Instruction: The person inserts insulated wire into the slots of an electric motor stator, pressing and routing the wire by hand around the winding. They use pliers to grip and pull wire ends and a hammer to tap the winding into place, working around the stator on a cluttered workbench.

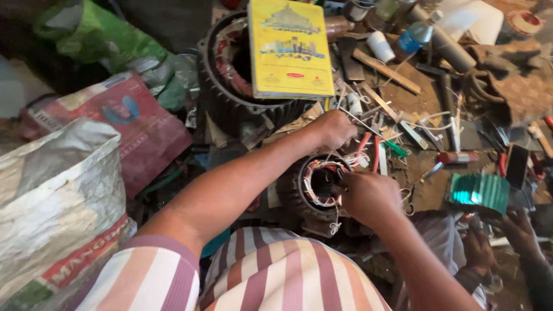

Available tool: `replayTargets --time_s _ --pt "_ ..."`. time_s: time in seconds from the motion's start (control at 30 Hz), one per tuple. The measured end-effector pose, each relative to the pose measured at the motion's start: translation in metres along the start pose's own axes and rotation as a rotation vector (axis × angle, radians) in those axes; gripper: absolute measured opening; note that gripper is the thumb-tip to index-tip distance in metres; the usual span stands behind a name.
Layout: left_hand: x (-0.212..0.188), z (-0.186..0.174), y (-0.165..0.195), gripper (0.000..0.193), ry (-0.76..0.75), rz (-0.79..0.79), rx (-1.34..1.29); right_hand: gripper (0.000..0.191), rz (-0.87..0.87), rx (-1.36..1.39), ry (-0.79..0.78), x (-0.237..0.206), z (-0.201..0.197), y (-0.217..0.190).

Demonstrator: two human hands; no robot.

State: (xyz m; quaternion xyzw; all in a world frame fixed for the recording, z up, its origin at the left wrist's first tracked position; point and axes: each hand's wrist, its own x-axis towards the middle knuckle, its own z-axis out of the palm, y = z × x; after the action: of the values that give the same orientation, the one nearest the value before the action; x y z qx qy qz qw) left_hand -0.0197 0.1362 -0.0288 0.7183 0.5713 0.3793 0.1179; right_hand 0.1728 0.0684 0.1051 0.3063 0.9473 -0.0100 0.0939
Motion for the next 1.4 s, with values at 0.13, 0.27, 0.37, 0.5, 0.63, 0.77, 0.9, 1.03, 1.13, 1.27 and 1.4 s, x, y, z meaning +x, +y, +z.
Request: replayTargets --time_s 0.13,0.27,0.37,0.5,0.63,0.77,0.9,1.03,1.13,1.27,1.4 --pt "0.0 0.0 0.004 0.016 -0.022 0.149 0.08 0.017 -0.013 -0.227 -0.082 0.024 0.034 -0.023" --pt "-0.01 -0.01 0.015 0.018 0.046 0.127 0.018 0.015 -0.151 -0.233 0.063 0.041 0.048 -0.031" --pt "-0.02 -0.021 0.028 0.025 0.012 -0.172 -0.491 0.011 -0.027 -0.106 -0.149 0.032 0.023 -0.023" --pt "-0.025 -0.041 0.041 0.03 -0.059 -0.47 -0.739 0.023 -0.156 0.311 -0.262 -0.022 -0.025 0.009" --pt "-0.025 -0.053 0.05 0.029 -0.102 -0.541 -0.872 0.015 -0.241 0.549 -0.4 -0.085 -0.03 0.051" --pt "-0.023 -0.047 0.048 0.024 -0.102 -0.626 -1.034 0.016 -0.115 0.656 -0.54 -0.108 -0.016 0.064" --pt "-0.018 -0.031 0.034 0.025 -0.059 -0.484 -0.951 0.034 0.014 0.591 -0.462 -0.089 -0.029 0.062" --pt "-0.014 -0.02 0.022 0.03 0.015 -0.424 -0.758 0.033 0.139 0.877 0.012 -0.019 -0.031 0.084" --pt "-0.017 -0.018 0.018 0.024 0.109 -0.422 -0.712 0.041 0.115 0.839 0.099 0.056 0.01 0.099" --pt "-0.022 -0.016 0.019 0.03 0.096 -0.39 -0.674 0.047 -0.125 0.634 0.17 0.139 0.079 0.1" --pt "-0.028 -0.014 0.016 0.033 0.132 -0.386 -0.613 0.033 -0.203 0.702 0.088 0.188 0.113 0.098"
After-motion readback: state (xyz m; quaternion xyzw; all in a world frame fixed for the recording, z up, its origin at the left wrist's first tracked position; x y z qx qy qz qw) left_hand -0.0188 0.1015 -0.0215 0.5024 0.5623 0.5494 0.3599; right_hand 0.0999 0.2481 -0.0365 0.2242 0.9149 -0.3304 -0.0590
